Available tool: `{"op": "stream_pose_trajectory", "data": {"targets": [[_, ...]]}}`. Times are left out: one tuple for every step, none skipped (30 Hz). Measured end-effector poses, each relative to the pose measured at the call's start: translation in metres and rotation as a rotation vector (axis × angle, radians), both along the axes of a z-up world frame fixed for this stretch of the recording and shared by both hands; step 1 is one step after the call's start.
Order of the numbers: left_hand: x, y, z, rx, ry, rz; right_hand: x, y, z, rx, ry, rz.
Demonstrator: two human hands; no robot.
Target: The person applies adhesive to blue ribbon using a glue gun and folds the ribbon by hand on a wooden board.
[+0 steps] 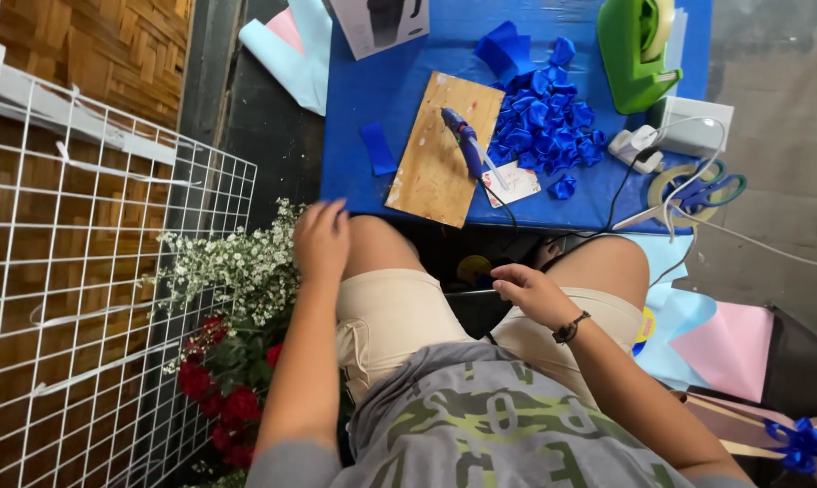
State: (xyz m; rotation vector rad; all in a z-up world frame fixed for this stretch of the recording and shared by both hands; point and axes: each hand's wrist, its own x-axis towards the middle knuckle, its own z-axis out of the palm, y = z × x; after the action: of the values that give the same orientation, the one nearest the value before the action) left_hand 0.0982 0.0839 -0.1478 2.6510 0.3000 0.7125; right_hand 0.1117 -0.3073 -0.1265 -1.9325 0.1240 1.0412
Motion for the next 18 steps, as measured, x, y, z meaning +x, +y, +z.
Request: {"op": "stream_pose_trajectory", "data": {"targets": [[0.019, -0.001, -0.012, 0.108, -0.014, -0.077, -0.001, 0.001, 0.001, -0.015, -0.006, 0.01], [0.034, -0.003, -0.016, 0.107, -0.012, -0.07, 0.0, 0.003, 0.008, -0.017, -0.005, 0.017], [0.049, -0.006, -0.021, 0.161, 0.103, -0.105, 0.001, 0.004, 0.014, -0.024, -0.014, 0.027], [0.065, -0.009, -0.025, 0.214, 0.219, -0.141, 0.002, 0.005, 0.021, -0.03, -0.022, 0.038], [0.073, -0.01, -0.039, 0.213, 0.22, -0.136, 0.002, 0.003, 0.024, -0.031, -0.022, 0.043], [0.081, -0.011, -0.053, 0.254, 0.256, -0.144, 0.002, 0.001, 0.028, -0.042, -0.028, 0.041], [0.09, -0.012, -0.067, 0.296, 0.292, -0.155, 0.002, -0.002, 0.031, -0.054, -0.035, 0.037], [0.093, -0.009, -0.079, 0.295, 0.292, -0.153, 0.002, -0.005, 0.033, -0.054, -0.035, 0.039], [0.097, -0.006, -0.092, 0.324, 0.255, -0.189, 0.001, -0.009, 0.035, -0.054, -0.035, 0.006], [0.101, -0.003, -0.104, 0.353, 0.218, -0.226, 0.001, -0.013, 0.037, -0.054, -0.035, -0.026], [0.102, -0.001, -0.107, 0.352, 0.218, -0.225, 0.0, -0.019, 0.028, -0.054, -0.035, -0.025], [0.104, 0.001, -0.11, 0.346, 0.206, -0.21, -0.001, -0.025, 0.019, -0.04, -0.039, -0.073], [0.104, 0.004, -0.113, 0.339, 0.197, -0.194, -0.003, -0.031, 0.01, -0.025, -0.039, -0.12], [0.104, 0.004, -0.106, 0.338, 0.2, -0.193, -0.001, -0.032, 0.008, -0.026, -0.036, -0.118], [0.103, 0.005, -0.099, 0.354, 0.147, -0.178, 0.001, -0.033, 0.006, -0.023, -0.041, -0.135], [0.101, 0.006, -0.092, 0.369, 0.095, -0.164, 0.003, -0.033, 0.003, -0.019, -0.046, -0.152], [0.099, 0.007, -0.087, 0.371, 0.098, -0.159, 0.008, -0.03, 0.002, -0.018, -0.043, -0.147], [0.097, 0.007, -0.082, 0.369, 0.124, -0.175, 0.012, -0.027, 0.001, -0.007, -0.065, -0.128]]}}
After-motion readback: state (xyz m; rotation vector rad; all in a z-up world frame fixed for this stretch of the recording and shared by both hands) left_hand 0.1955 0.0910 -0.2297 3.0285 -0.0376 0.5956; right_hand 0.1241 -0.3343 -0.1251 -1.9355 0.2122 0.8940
